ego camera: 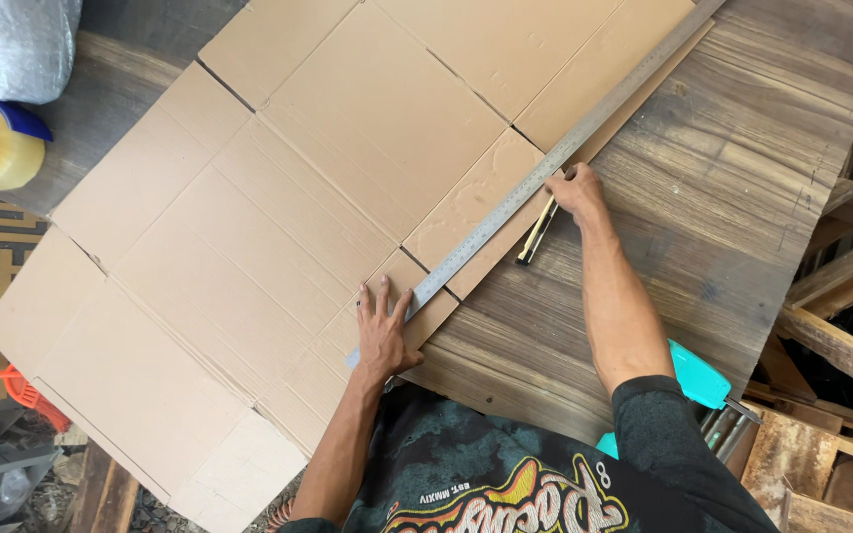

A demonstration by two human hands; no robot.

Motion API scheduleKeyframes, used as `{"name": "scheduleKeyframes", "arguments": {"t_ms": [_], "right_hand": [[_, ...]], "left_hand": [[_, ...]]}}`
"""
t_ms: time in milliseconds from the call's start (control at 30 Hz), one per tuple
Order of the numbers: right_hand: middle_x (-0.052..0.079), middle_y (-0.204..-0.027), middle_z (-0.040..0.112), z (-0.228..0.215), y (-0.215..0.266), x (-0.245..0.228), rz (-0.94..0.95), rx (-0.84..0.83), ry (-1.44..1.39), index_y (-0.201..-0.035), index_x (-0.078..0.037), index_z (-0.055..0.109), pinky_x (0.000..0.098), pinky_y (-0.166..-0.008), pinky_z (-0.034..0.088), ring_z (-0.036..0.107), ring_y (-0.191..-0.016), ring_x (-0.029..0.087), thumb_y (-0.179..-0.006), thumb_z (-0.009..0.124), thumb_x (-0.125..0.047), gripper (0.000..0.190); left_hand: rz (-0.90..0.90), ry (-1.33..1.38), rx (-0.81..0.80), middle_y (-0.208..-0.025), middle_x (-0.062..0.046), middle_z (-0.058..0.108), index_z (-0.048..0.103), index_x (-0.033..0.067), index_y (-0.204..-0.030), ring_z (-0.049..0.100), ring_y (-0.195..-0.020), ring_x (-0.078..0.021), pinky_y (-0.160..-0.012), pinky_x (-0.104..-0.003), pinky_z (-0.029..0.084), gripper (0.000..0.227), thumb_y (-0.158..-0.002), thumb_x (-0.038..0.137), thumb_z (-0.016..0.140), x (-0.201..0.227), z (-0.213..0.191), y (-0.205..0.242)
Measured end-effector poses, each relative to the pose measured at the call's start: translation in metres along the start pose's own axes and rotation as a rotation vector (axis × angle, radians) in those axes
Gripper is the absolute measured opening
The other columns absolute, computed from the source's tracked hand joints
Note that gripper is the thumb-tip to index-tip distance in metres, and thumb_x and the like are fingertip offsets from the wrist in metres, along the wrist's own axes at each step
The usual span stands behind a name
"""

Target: The person uses a metal ruler and a utility knife to cut a large piece of cardboard into smaller rectangular sections on a wooden workbench. The person repeatedly aligns the ruler and scores the cardboard along straight lines to create uniform pieces.

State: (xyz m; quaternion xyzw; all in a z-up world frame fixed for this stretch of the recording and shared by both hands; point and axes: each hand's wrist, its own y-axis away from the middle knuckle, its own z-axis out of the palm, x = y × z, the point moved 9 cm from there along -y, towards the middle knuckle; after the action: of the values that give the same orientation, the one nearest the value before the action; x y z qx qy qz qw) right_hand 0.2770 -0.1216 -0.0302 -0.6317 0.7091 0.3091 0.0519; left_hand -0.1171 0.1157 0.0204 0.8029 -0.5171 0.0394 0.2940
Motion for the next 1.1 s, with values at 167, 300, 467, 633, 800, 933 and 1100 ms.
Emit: {"name": "scheduleKeyframes", "arguments": {"t_ms": [167, 300, 467, 633, 800, 933, 1100], "right_hand": [[0.013, -0.089, 0.059, -0.001, -0.007, 0.026, 0.016, -0.008, -0.361, -0.102, -0.006, 0.064, 0.0409, -0.057, 0.063, 0.068, -0.088, 0.029, -0.072, 0.079, -0.017, 0.035], [0.002, -0.082, 0.054, -0.014, 0.023, 0.003, -0.033, -0.057, -0.634, -0.107, -0.011, 0.059, 0.0301, -0.057, 0.063, 0.065, -0.079, 0.017, -0.071, 0.078, -0.006, 0.041], [0.004, -0.079, 0.058, -0.037, 0.052, 0.005, -0.038, -0.028, -0.615, -0.105, -0.011, 0.059, 0.0293, -0.053, 0.060, 0.064, -0.076, 0.017, -0.073, 0.079, -0.005, 0.039], [0.002, -0.073, 0.058, -0.047, 0.058, 0.031, -0.090, 0.062, -0.582, -0.100, -0.012, 0.062, 0.0245, -0.047, 0.049, 0.059, -0.070, 0.013, -0.068, 0.079, -0.005, 0.037], [0.003, -0.077, 0.059, -0.052, 0.064, 0.038, -0.109, 0.094, -0.535, -0.104, -0.010, 0.065, 0.0266, -0.048, 0.050, 0.061, -0.067, 0.015, -0.065, 0.080, -0.004, 0.042], [0.007, -0.076, 0.052, -0.049, 0.071, 0.030, -0.104, 0.006, -0.646, -0.132, -0.004, 0.058, 0.0311, -0.047, 0.058, 0.063, -0.059, 0.021, -0.072, 0.076, 0.003, 0.063], [0.006, -0.073, 0.054, -0.028, 0.065, 0.060, -0.086, -0.018, -0.800, -0.121, -0.003, 0.057, 0.0299, -0.047, 0.061, 0.065, -0.057, 0.019, -0.074, 0.079, 0.003, 0.052]], "left_hand": [[0.000, -0.008, -0.007, -0.165, -0.012, 0.018, 0.039, 0.0288, -0.153, 0.011, -0.149, -0.0598, -0.116, -0.064, 0.035, 0.115, -0.044, 0.039, 0.075, -0.001, 0.007, -0.002], [0.011, 0.010, -0.019, -0.165, -0.013, 0.018, 0.039, 0.0278, -0.154, 0.010, -0.148, -0.0616, -0.116, -0.065, 0.034, 0.116, -0.044, 0.038, 0.075, 0.001, 0.006, -0.004], [0.067, 0.021, -0.060, -0.165, -0.013, 0.020, 0.038, 0.0281, -0.155, 0.011, -0.149, -0.0607, -0.117, -0.066, 0.033, 0.120, -0.041, 0.037, 0.075, 0.014, 0.001, 0.002], [0.127, 0.035, -0.131, -0.168, -0.014, 0.016, 0.036, 0.0283, -0.157, 0.008, -0.151, -0.0590, -0.119, -0.066, 0.028, 0.124, -0.038, 0.035, 0.072, 0.028, 0.012, 0.012], [0.149, 0.003, -0.143, -0.166, -0.015, 0.016, 0.031, 0.0266, -0.159, 0.011, -0.150, -0.0570, -0.119, -0.065, 0.026, 0.127, -0.041, 0.035, 0.077, 0.032, 0.016, 0.019], [0.173, -0.071, -0.086, -0.147, -0.008, 0.034, 0.027, 0.0229, -0.158, 0.036, -0.140, -0.0388, -0.107, -0.050, 0.044, 0.134, -0.041, 0.038, 0.090, 0.028, 0.060, -0.004], [0.045, 0.331, 0.022, -0.096, -0.018, 0.073, 0.053, 0.0180, -0.121, 0.072, -0.096, -0.0393, -0.083, -0.052, 0.056, 0.049, -0.079, 0.038, 0.071, 0.005, 0.084, -0.030]]}}
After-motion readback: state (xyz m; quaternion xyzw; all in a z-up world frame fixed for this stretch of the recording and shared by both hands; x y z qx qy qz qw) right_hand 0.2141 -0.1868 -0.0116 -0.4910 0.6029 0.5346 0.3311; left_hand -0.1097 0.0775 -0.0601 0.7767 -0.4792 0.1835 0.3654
